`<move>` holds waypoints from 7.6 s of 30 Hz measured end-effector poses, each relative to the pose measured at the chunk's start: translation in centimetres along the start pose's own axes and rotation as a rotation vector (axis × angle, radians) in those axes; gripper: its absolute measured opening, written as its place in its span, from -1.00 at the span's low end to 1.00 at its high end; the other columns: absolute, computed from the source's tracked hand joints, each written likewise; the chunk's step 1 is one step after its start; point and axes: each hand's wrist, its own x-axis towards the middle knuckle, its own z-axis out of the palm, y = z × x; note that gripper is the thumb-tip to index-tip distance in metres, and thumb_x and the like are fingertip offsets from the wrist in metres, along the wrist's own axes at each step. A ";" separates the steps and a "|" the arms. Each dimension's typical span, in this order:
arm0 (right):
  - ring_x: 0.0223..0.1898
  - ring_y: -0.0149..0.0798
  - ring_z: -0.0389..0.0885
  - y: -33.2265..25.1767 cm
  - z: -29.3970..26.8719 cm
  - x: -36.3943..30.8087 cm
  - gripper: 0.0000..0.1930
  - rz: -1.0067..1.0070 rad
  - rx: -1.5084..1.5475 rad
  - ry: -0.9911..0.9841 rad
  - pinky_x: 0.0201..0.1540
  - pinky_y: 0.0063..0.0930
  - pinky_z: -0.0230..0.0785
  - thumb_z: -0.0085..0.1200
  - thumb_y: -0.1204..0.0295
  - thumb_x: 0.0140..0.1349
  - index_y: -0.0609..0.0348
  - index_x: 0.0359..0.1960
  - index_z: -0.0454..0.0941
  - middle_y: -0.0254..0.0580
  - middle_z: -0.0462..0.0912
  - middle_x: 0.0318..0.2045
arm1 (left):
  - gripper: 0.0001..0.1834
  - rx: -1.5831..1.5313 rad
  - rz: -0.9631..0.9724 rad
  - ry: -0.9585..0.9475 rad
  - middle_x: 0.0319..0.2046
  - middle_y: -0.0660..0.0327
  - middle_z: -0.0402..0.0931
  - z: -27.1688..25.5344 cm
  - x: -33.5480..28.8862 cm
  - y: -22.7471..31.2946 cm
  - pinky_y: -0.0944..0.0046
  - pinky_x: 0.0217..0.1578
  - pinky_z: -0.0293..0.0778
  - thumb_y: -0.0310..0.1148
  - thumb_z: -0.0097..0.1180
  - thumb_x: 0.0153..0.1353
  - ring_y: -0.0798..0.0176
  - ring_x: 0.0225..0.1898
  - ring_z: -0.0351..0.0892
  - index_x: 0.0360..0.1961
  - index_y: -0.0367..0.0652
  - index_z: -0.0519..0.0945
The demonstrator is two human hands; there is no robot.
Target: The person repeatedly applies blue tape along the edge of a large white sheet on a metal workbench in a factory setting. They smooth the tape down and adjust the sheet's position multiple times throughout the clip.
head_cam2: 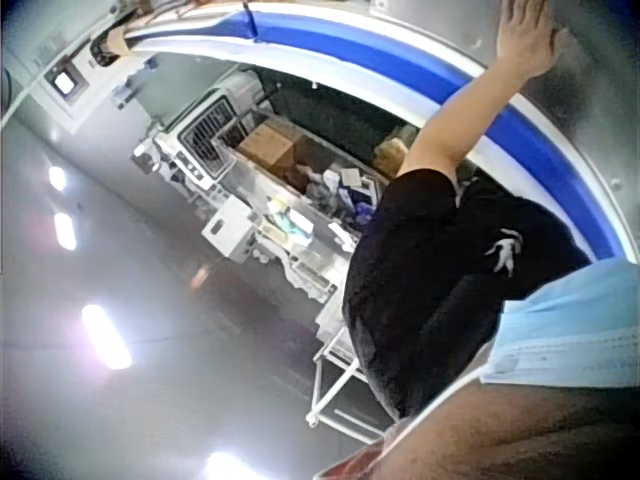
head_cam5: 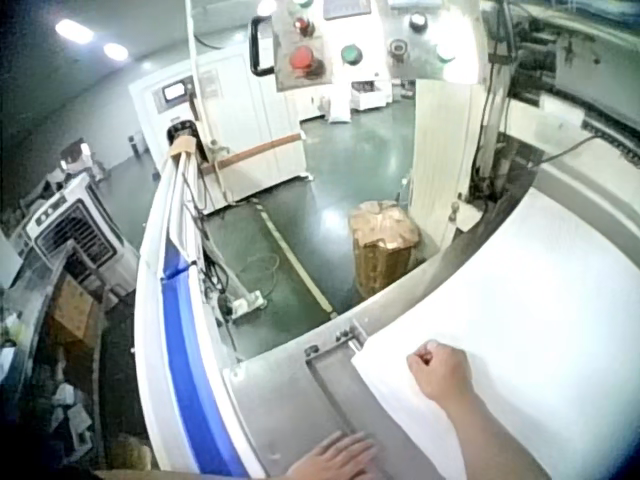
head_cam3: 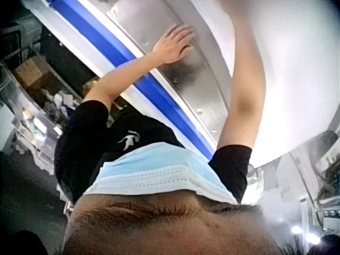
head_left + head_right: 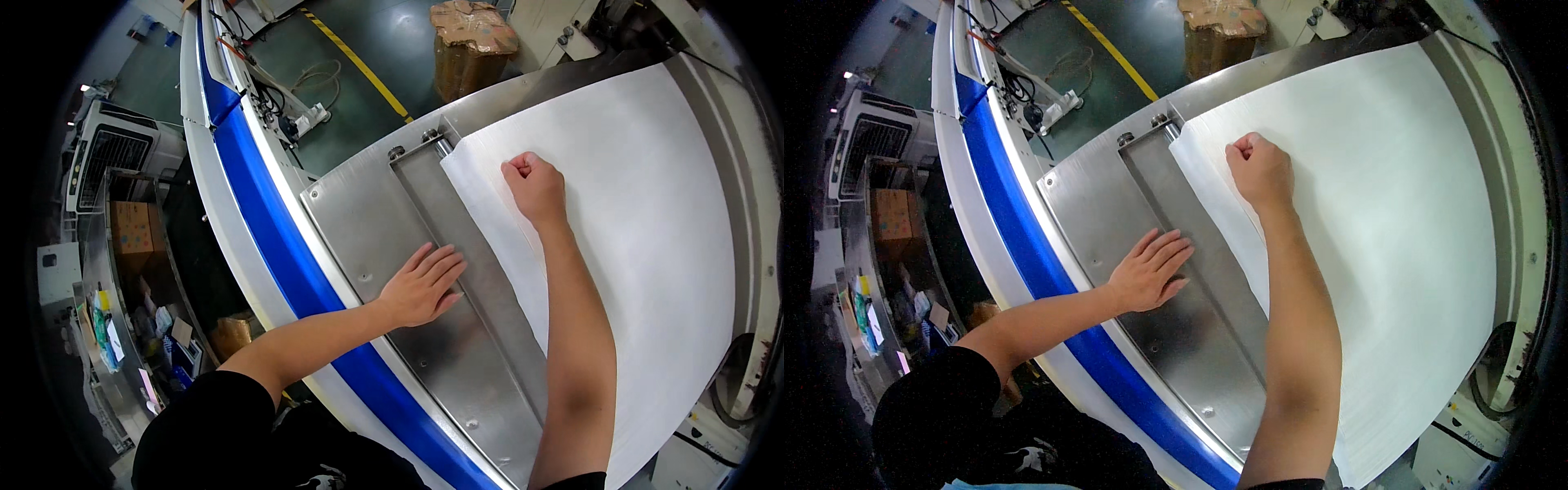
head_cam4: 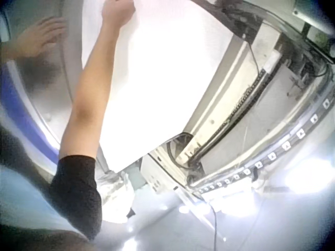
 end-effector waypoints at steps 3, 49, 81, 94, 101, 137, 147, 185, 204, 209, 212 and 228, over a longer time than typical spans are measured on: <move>-0.46 -0.21 0.64 -0.1 -0.2 -0.2 -0.79 0.009 0.026 0.002 -0.33 -0.39 0.45 0.13 0.26 0.09 0.16 -0.44 0.60 -0.17 0.66 -0.52 | -0.44 -0.003 0.001 0.000 0.17 0.09 0.28 0.0 0.1 0.0 -0.01 0.32 -0.02 -0.15 0.05 0.20 0.06 0.29 0.14 0.17 -0.21 0.33; -0.48 -0.25 0.61 1.5 0.2 0.1 -0.81 0.006 -0.124 0.107 -0.35 -0.36 0.44 0.14 0.21 0.10 0.03 -0.45 0.60 -0.32 0.64 -0.54 | -0.51 0.226 0.071 0.373 -0.08 0.21 0.42 -3.3 12.7 -7.3 0.04 0.13 0.22 -0.39 0.16 -0.10 0.10 0.06 0.37 -0.03 0.04 0.47; -0.28 -0.02 0.62 36.7 -28.6 -66.9 -0.33 0.918 -0.801 0.308 0.30 -0.10 -0.02 -0.47 0.04 0.40 0.21 -0.52 0.65 0.02 0.65 -0.46 | -0.78 1.095 0.280 -0.528 -0.28 0.07 0.58 -3.1 19.3 -10.6 0.10 -0.21 0.48 -0.57 0.05 0.08 0.04 -0.20 0.58 -0.23 -0.17 0.61; 0.08 -0.14 0.48 45.6 -39.0 -80.8 -0.62 1.350 -0.725 -0.228 0.14 -0.22 0.30 -0.06 0.25 0.21 -0.03 0.07 0.49 -0.20 0.58 -0.02 | -0.79 0.783 0.214 -0.226 -0.29 -0.08 0.49 -5.7 17.7 -22.1 -0.01 -0.17 0.38 -0.54 -0.19 0.20 -0.15 -0.18 0.46 -0.22 -0.27 0.50; 0.02 -0.08 0.52 44.9 -39.0 -88.1 -0.65 1.319 -1.038 -0.217 0.06 -0.24 0.38 -0.01 0.34 0.16 -0.04 0.01 0.54 -0.18 0.58 -0.04 | -0.70 0.833 0.111 -0.412 -0.12 0.06 0.54 -1.5 19.4 -11.4 0.04 0.06 0.30 -0.44 -0.20 0.23 -0.03 -0.02 0.46 -0.13 -0.09 0.58; -0.20 0.03 0.60 29.4 -26.4 -102.4 -0.82 1.080 -0.822 -0.887 -0.12 -0.11 0.42 0.03 0.38 0.02 0.11 -0.38 0.63 -0.03 0.64 -0.31 | -0.74 1.417 -0.392 -0.947 -0.17 0.16 0.63 -13.3 -7.5 -10.8 0.01 -0.16 0.40 -0.25 0.02 0.15 0.06 -0.07 0.59 -0.20 -0.01 0.67; 0.00 0.13 0.49 27.8 -23.9 -93.5 -0.41 1.183 -0.302 -0.956 0.05 -0.14 0.35 0.17 0.19 -0.14 0.33 -0.07 0.49 0.20 0.53 -0.05 | -0.65 0.921 -0.393 -0.473 -0.18 0.10 0.59 -11.5 -6.7 -9.3 0.01 -0.17 0.48 -0.31 0.04 0.13 -0.06 -0.15 0.58 -0.02 -0.03 0.53; -0.55 -0.32 0.53 2.4 1.5 -61.3 -0.67 0.761 0.501 -0.047 -0.43 -0.42 0.40 0.30 0.31 -0.02 0.18 -0.30 0.47 -0.17 0.59 -0.49 | -0.63 -0.312 0.452 -0.631 -0.08 0.15 0.44 -1.8 -16.5 24.0 0.08 0.02 0.29 -0.27 0.26 -0.06 0.07 0.00 0.42 -0.16 -0.05 0.55; -0.52 -0.17 0.57 0.4 2.0 -59.1 -0.70 0.596 0.442 -0.052 -0.43 -0.31 0.39 0.27 0.28 0.00 0.16 -0.32 0.48 -0.11 0.58 -0.52 | -0.68 -0.186 0.395 -0.654 -0.09 0.19 0.43 -3.3 -17.2 22.2 0.10 0.09 0.23 -0.36 0.33 -0.16 0.08 0.05 0.37 -0.31 -0.06 0.53; -0.52 -0.15 0.57 0.6 2.3 -59.2 -0.70 0.588 0.446 -0.050 -0.44 -0.30 0.38 0.27 0.26 0.00 0.15 -0.33 0.49 -0.10 0.57 -0.52 | -0.70 -0.171 0.422 -0.641 -0.08 0.19 0.43 -3.1 -17.3 22.1 0.11 0.10 0.23 -0.37 0.32 -0.15 0.08 0.05 0.37 -0.33 -0.06 0.54; -0.53 -0.15 0.56 0.7 2.2 -59.1 -0.70 0.574 0.442 -0.052 -0.45 -0.30 0.38 0.27 0.26 0.00 0.14 -0.33 0.49 -0.11 0.57 -0.54 | -0.70 -0.159 0.415 -0.609 -0.07 0.18 0.43 -3.3 -17.5 22.4 0.10 0.11 0.22 -0.36 0.32 -0.14 0.08 0.05 0.37 -0.32 -0.06 0.54; -0.18 -0.27 0.53 2.1 -0.8 -58.4 -0.44 0.411 0.505 -0.014 -0.09 -0.38 0.38 0.33 0.27 -0.06 0.18 -0.03 0.40 -0.13 0.53 -0.17 | -0.85 -0.054 0.444 -0.555 -0.06 0.17 0.42 -4.1 -18.0 22.4 0.11 0.12 0.20 -0.40 0.28 -0.17 0.10 0.09 0.32 -0.48 -0.10 0.62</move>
